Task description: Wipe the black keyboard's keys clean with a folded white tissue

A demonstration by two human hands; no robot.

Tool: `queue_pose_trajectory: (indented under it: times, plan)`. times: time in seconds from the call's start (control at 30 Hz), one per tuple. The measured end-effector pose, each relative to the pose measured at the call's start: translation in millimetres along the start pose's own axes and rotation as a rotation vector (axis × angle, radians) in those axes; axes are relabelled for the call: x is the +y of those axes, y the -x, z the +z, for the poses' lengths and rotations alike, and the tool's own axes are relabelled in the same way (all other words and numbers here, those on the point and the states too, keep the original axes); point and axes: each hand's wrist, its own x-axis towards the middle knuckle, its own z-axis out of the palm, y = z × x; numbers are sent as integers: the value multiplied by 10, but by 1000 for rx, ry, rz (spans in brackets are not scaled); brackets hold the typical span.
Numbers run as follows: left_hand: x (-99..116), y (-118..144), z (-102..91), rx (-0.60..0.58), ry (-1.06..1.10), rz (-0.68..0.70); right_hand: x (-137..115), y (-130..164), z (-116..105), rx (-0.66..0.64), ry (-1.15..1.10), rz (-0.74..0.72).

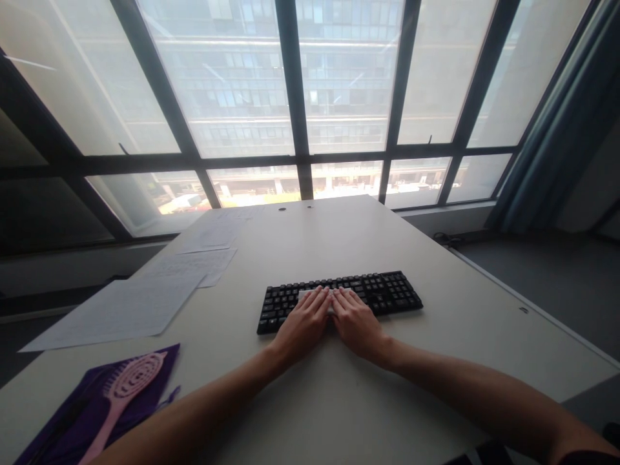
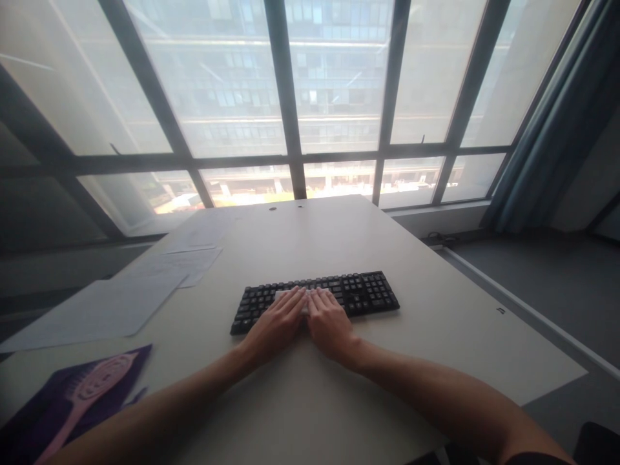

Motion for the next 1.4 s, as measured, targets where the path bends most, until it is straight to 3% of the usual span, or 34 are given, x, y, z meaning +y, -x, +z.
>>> queue_pose_trajectory:
  times: [0.17, 0.37, 0.5, 1.0, 1.4]
  plan:
    - [8, -8, -16, 11, 38, -23, -4, 2, -2, -19, 28, 62]
    - [-21, 7, 53, -6, 128, 35, 7, 5, 2, -9, -34, -73]
    - [-47, 11, 79, -21, 144, 57, 5, -2, 35, -24, -42, -67]
    - [86, -4, -55, -5, 30, -58, 15, 1, 16, -34, -22, -45]
    - [-50, 49, 144, -38, -46, 0, 28, -19, 3, -15, -21, -61]
